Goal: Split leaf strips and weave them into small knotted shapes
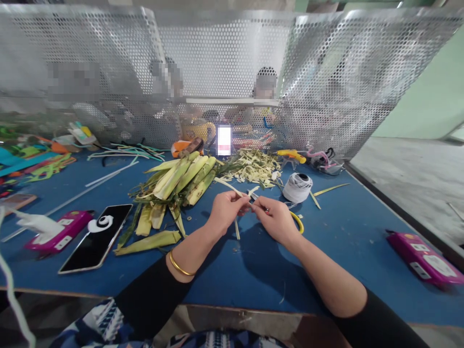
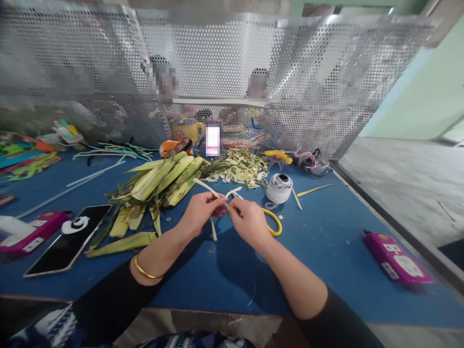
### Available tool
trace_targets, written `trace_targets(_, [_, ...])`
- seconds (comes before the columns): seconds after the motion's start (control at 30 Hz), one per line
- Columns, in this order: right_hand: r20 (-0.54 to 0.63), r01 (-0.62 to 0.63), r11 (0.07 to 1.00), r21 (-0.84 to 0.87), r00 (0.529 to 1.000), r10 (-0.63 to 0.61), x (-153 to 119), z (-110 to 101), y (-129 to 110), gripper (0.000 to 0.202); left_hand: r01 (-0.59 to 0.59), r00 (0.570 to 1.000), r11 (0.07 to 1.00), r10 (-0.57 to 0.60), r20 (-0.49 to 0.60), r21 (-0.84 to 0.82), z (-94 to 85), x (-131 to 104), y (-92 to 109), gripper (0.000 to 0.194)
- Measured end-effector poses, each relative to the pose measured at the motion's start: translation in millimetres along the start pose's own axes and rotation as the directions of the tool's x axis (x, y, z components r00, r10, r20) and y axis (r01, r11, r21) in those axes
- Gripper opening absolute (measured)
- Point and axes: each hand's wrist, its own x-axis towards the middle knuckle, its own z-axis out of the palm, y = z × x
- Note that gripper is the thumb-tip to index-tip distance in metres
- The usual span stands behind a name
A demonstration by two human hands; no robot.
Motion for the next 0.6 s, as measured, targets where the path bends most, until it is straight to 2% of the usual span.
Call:
trace_targets(0.1, [0.013,0.113,0.992,-0.05,0.994,-0.113,-1.7,1.9,-1.4,0.028,-0.013,1.0,0.999,0.013,-0.002,0.038,-0.5,2.1,-1.9,0.005])
trace_targets(0.17, [0.042,0.119,0.992,-0.045,0.992,-0.118,-1.7,2.0,-1.3,0.029,0.023,0.999,1.0,-0.024,0.021,0.017,-1.7,3.4,-2.6,0.007])
trace_targets(0.27, [0.044,-0.032,0.998,0.055,0.999,0.03,1.2,-0.1,2.6,0.036,0.114,0.992,0.992,-0.109,0.069,-0.063,-4.0,4.9,-1.4,0.014])
trace_targets(0.37, [0.015,-0.205,0.953,0.223,0.978,0.207,6.8,-1.1,10.4,0.044,0.168,0.982,0.977,-0.155,0.105,-0.129,-6.0,4.3,2.3,0.022])
trace_targets(0.47, [0.038,-0.326,0.85,0.414,0.939,0.342,11.2,2.0,16.0,0.045,0.177,0.979,0.974,-0.161,0.124,-0.139,-6.5,1.8,4.9,0.028])
trace_targets(0.6, [0.205,-0.438,0.568,0.697,0.881,0.427,11.6,8.6,15.1,0.04,0.126,0.982,0.991,-0.119,0.144,-0.039,-4.0,-2.3,3.2,0.021])
